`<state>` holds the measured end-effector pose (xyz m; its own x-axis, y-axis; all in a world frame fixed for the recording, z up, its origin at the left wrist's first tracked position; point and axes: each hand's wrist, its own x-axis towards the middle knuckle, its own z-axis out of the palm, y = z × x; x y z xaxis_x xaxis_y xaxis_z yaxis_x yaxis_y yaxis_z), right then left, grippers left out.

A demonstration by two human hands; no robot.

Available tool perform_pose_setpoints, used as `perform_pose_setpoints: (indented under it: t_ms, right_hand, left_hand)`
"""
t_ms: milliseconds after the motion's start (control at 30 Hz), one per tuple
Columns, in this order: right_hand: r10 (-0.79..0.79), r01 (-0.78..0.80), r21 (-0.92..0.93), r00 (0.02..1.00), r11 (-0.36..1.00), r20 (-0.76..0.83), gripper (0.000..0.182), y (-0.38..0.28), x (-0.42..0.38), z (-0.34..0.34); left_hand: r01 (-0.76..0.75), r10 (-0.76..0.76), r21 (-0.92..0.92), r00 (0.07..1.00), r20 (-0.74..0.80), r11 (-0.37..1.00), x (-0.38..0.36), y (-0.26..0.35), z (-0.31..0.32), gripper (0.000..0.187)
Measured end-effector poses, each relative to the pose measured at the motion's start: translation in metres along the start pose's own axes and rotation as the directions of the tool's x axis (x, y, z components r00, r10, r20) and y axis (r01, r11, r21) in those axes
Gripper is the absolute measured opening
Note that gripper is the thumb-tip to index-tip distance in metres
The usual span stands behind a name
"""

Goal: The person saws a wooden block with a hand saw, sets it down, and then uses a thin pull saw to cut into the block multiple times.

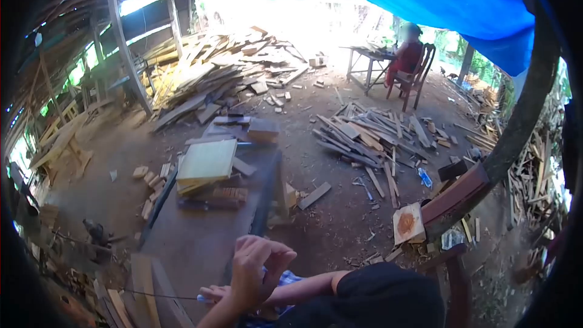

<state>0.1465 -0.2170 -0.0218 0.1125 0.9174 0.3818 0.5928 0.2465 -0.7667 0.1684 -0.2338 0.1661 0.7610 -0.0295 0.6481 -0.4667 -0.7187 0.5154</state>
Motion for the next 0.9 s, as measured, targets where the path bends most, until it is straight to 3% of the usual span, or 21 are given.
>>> perform_pose_setpoints:
  t_ms: [33, 100, 167, 200, 367, 900]
  right_hand:
    - [-0.018, 0.018, 0.002, 1.0, 1.0, -0.022, 0.026, 0.003, -0.003, 0.003]
    - [-0.108, 0.115, 0.072, 0.989, 0.991, -0.098, 0.026, 0.029, -0.007, 0.032]
    - [-0.12, 0.134, 0.125, 0.986, 0.983, -0.118, 0.044, 0.05, -0.007, 0.047]
    - [-0.126, 0.144, 0.151, 0.984, 0.978, -0.128, 0.054, 0.061, -0.007, 0.055]
    - [-0.168, 0.172, -0.015, 0.94, 0.985, -0.298, 0.053, 0.049, -0.01, 0.06]
    - [-0.074, 0.088, 0.072, 0.982, 0.994, -0.173, 0.041, 0.022, -0.014, 0.045]
  left_hand:
    - [0.106, -0.106, -0.04, 0.994, 0.006, 0.994, -0.008, -0.007, 0.007, 0.014]
    - [0.16, -0.16, -0.063, 0.987, 0.0, 0.985, -0.02, -0.013, 0.02, 0.014]
    - [0.267, -0.267, -0.083, 0.964, 0.0, 0.96, -0.021, -0.01, 0.027, 0.014]
    - [0.259, -0.26, -0.081, 0.966, 0.0, 0.962, -0.02, -0.01, 0.028, 0.014]
    - [0.264, -0.26, -0.041, 0.962, 0.081, 0.964, -0.029, -0.013, 0.027, 0.014]
    - [0.355, -0.336, -0.161, 0.932, 0.136, 0.921, -0.04, -0.001, 0.038, 0.015]
